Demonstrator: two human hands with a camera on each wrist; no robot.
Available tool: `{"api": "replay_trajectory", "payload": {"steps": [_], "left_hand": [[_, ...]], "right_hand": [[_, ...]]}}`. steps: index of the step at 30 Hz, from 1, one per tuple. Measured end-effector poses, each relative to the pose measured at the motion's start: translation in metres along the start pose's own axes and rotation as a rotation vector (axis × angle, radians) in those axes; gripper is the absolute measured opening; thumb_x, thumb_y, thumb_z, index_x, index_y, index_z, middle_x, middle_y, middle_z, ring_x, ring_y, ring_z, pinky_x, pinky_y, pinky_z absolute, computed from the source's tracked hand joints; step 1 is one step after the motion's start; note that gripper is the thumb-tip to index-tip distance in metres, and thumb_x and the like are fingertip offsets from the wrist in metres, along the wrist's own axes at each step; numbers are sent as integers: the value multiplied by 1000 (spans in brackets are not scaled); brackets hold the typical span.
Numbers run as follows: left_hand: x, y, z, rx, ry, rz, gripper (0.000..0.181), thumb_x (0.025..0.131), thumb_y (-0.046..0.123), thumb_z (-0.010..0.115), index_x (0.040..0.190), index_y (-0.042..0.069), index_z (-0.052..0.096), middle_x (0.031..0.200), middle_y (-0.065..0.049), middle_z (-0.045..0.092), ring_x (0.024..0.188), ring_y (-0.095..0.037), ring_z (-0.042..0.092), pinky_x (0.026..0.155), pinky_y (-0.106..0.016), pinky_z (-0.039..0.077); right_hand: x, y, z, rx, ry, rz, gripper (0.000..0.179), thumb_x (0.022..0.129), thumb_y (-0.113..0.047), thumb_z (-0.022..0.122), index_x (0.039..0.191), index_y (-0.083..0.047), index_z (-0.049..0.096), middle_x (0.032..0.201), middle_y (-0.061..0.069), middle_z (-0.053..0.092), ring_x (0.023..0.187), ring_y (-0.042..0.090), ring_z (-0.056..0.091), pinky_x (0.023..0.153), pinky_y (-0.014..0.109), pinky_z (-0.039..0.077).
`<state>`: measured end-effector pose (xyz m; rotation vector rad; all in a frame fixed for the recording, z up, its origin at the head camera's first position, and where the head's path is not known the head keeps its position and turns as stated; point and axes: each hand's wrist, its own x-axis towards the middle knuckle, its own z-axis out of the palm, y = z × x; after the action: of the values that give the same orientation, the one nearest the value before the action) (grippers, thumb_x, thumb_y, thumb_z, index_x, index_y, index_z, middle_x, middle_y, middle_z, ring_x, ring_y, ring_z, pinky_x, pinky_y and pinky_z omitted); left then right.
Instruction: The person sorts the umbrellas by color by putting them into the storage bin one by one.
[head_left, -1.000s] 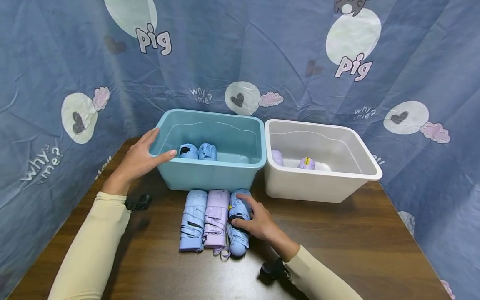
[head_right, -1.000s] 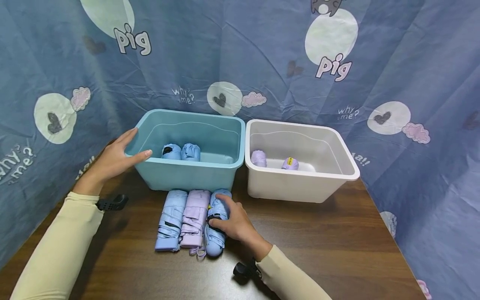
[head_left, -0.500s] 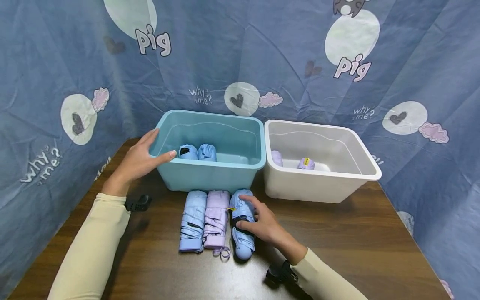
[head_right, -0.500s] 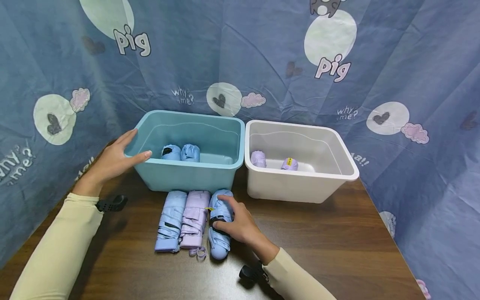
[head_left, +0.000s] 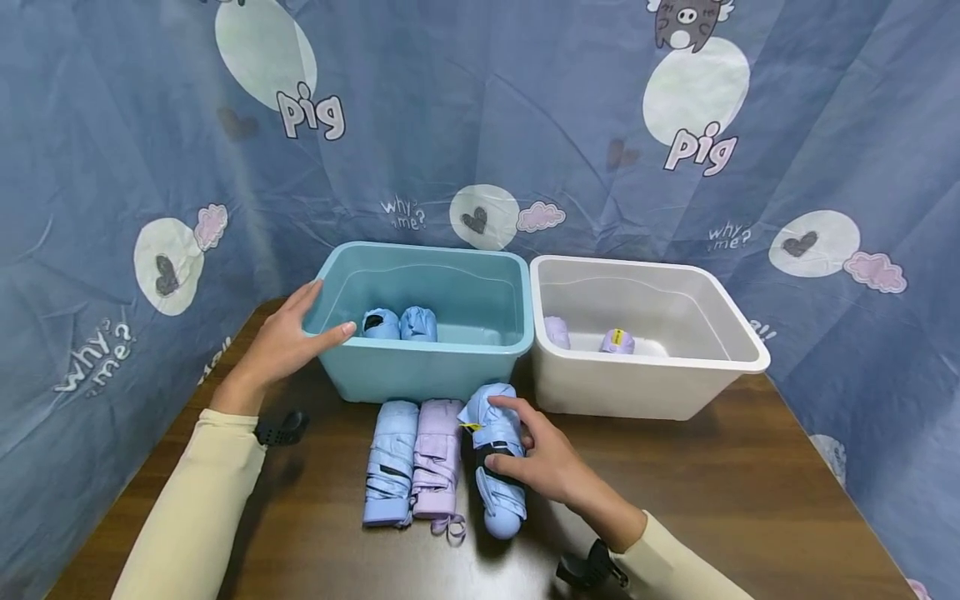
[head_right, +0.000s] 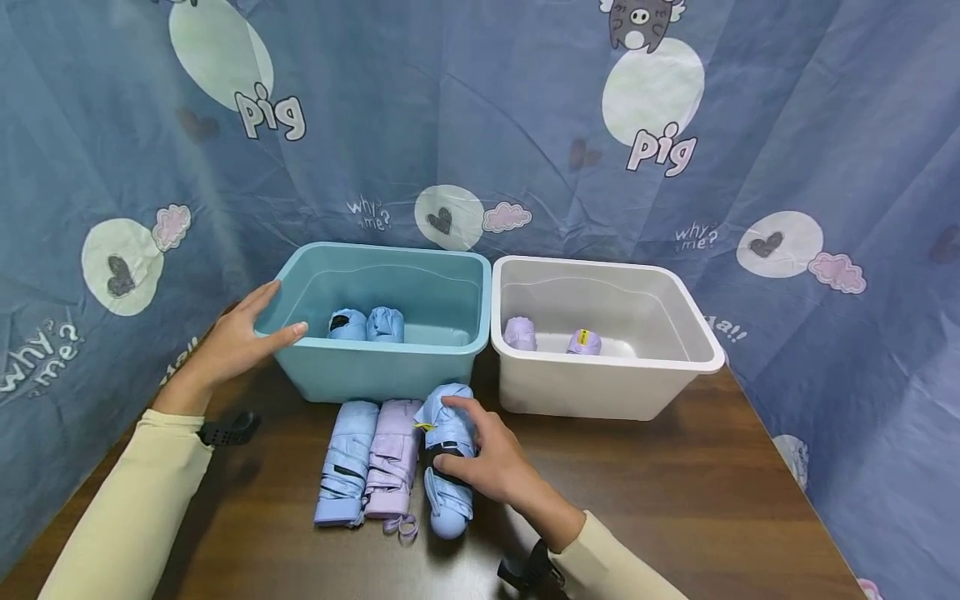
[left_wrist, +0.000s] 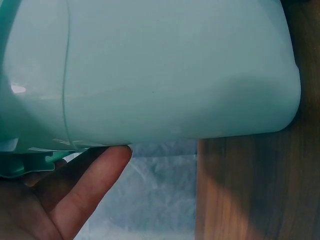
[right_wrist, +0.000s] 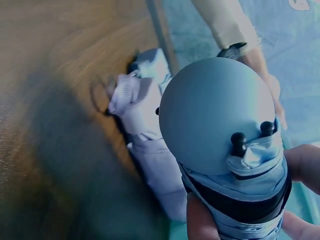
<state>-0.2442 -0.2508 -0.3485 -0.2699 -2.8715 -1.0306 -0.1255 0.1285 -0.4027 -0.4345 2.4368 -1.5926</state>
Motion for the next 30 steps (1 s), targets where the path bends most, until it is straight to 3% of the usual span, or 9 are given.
{"api": "replay_trajectory", "payload": {"steps": [7,14,21,30], "left_hand": [[-2,0,1,14,-1,-3,103,85,60,62,156,13,5,161,-15,4,141,-49,16,100,-72,24],[-1,0,1,8,-5,-4,102,85,60,62,156,14,4,161,-13,3,141,-48,15,101,-71,24],[-4,-3,0,2,2,-25,103,85,61,62,156,15,4,162,-11,2,143,-45,13,104,-69,21],[1,-2,0,9,3,-6,101,85,60,61,156,16,5,162,-12,3,142,-47,14,102,-71,22]], "right_hand": [[-10,-19,-9,17,13,-9,69,80,-21,78,137,-41,46,121,10,55,89,22,64,66,35,55],[-14,-43,-23,22,-39,-73,69,83,-22,77,140,-43,44,117,5,57,90,21,64,72,37,54],[-10,-65,-31,25,-81,-115,67,86,-22,74,140,-45,42,118,5,57,92,22,63,76,39,53],[8,-92,-41,116,-70,-193,69,86,-10,69,143,-35,42,114,17,56,88,27,63,72,41,55]]}}
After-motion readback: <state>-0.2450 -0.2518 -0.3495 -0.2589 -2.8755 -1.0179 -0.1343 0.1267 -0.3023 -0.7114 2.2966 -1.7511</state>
